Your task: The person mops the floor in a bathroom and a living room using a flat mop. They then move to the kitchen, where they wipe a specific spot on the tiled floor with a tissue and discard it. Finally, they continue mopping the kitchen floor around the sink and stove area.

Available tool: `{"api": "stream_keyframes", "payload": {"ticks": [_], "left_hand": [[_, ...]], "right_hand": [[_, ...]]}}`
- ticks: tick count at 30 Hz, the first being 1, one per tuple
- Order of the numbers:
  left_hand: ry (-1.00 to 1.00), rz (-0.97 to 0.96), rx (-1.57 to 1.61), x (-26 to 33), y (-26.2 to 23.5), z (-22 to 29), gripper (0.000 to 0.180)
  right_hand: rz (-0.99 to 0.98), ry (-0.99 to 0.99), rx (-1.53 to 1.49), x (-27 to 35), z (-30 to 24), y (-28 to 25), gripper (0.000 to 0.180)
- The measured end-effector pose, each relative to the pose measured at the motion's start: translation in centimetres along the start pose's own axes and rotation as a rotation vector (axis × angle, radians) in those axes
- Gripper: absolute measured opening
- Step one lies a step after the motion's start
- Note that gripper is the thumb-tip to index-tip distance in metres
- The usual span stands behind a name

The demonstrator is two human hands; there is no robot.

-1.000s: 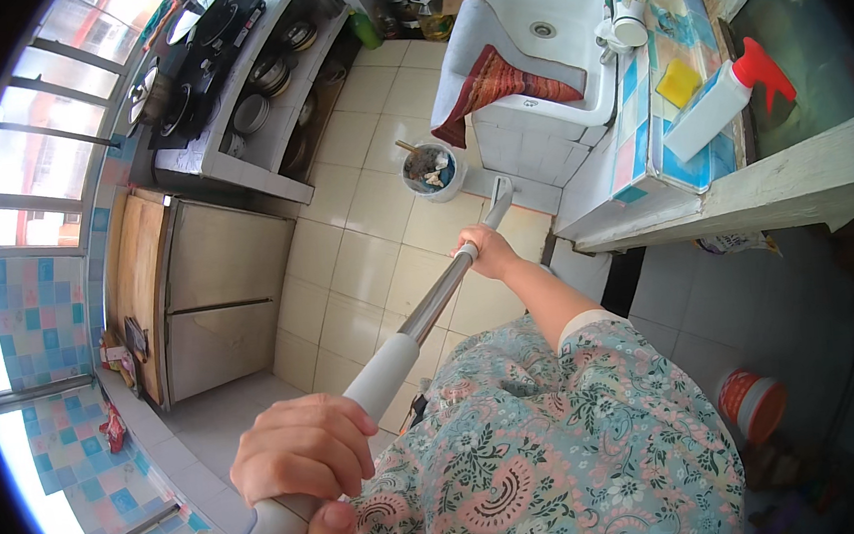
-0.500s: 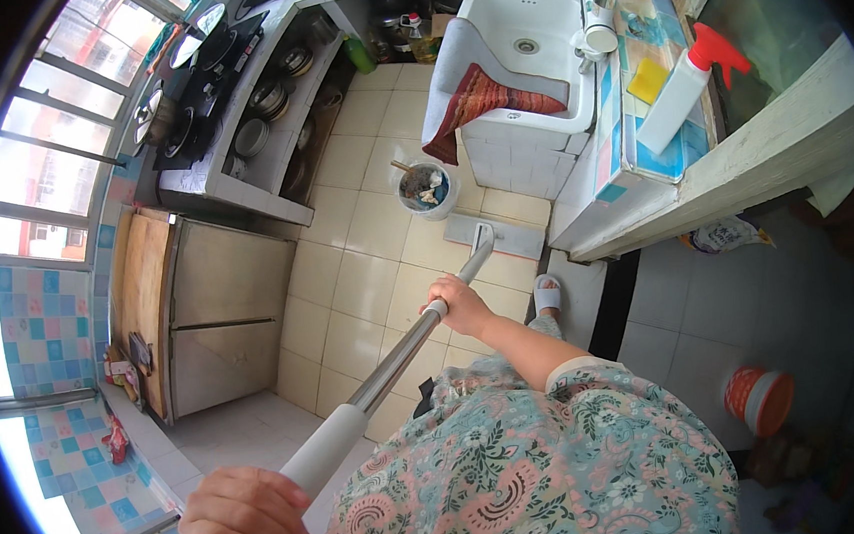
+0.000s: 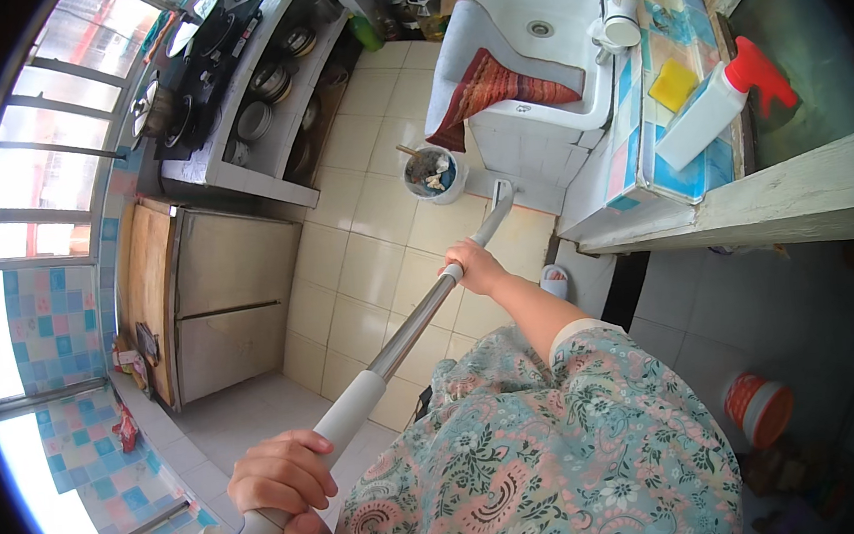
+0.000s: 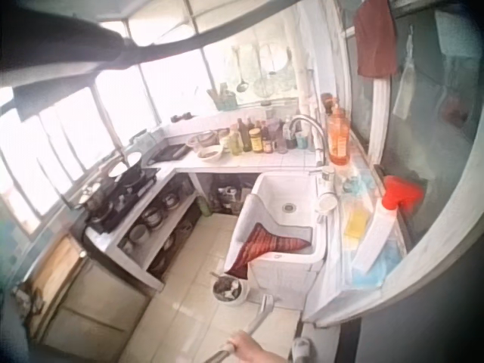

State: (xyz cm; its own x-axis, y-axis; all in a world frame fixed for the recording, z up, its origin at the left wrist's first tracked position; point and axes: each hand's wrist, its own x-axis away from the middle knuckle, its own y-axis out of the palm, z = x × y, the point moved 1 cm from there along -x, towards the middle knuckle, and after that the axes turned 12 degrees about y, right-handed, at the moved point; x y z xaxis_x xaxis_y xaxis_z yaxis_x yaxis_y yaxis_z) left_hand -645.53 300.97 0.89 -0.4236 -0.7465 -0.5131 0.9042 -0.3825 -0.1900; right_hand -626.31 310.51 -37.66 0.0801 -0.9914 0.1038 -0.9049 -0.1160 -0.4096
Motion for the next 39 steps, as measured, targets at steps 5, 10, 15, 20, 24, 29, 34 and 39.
{"api": "stream_keyframes", "payload": {"ticks": [5,10,15,20,24,29,34,39], "left_hand": [[0.034,-0.109,-0.021,1.2,-0.9,2.2,0.024],[0.117,-0.232,0.045,1.9,-4.3,6.5,0.021],[0.133,-0.236,0.03,4.3,-6.2,11.1,0.021],[0.107,-0.096,-0.108,7.5,-6.9,13.4,0.024],[0.136,-0.419,0.07,7.8,-8.6,14.8,0.022],[0.181,-0.343,0.132,10.3,-10.6,12.5,0.025],[0.071,0.278,-0.131,13.5,-5.4,7.6,0.027],[0.022,0.238,-0.148,13.7,-7.9,8.3,0.026]], "right_hand": [[0.012,-0.08,0.002,2.7,-1.1,2.3,0.026],[-0.052,-0.014,-0.056,7.9,-4.8,8.3,0.024],[-0.282,-0.024,-0.067,13.0,-9.4,14.2,0.015],[-0.457,-0.048,-0.051,14.8,-12.2,15.2,0.01],[-0.406,-0.111,0.017,15.9,-13.7,13.8,0.01],[-0.123,-0.109,0.052,13.8,-11.7,11.1,0.01],[-0.057,-0.032,0.112,10.6,-6.2,9.6,0.015],[-0.065,-0.004,0.063,11.6,-7.2,11.9,0.026]]}}
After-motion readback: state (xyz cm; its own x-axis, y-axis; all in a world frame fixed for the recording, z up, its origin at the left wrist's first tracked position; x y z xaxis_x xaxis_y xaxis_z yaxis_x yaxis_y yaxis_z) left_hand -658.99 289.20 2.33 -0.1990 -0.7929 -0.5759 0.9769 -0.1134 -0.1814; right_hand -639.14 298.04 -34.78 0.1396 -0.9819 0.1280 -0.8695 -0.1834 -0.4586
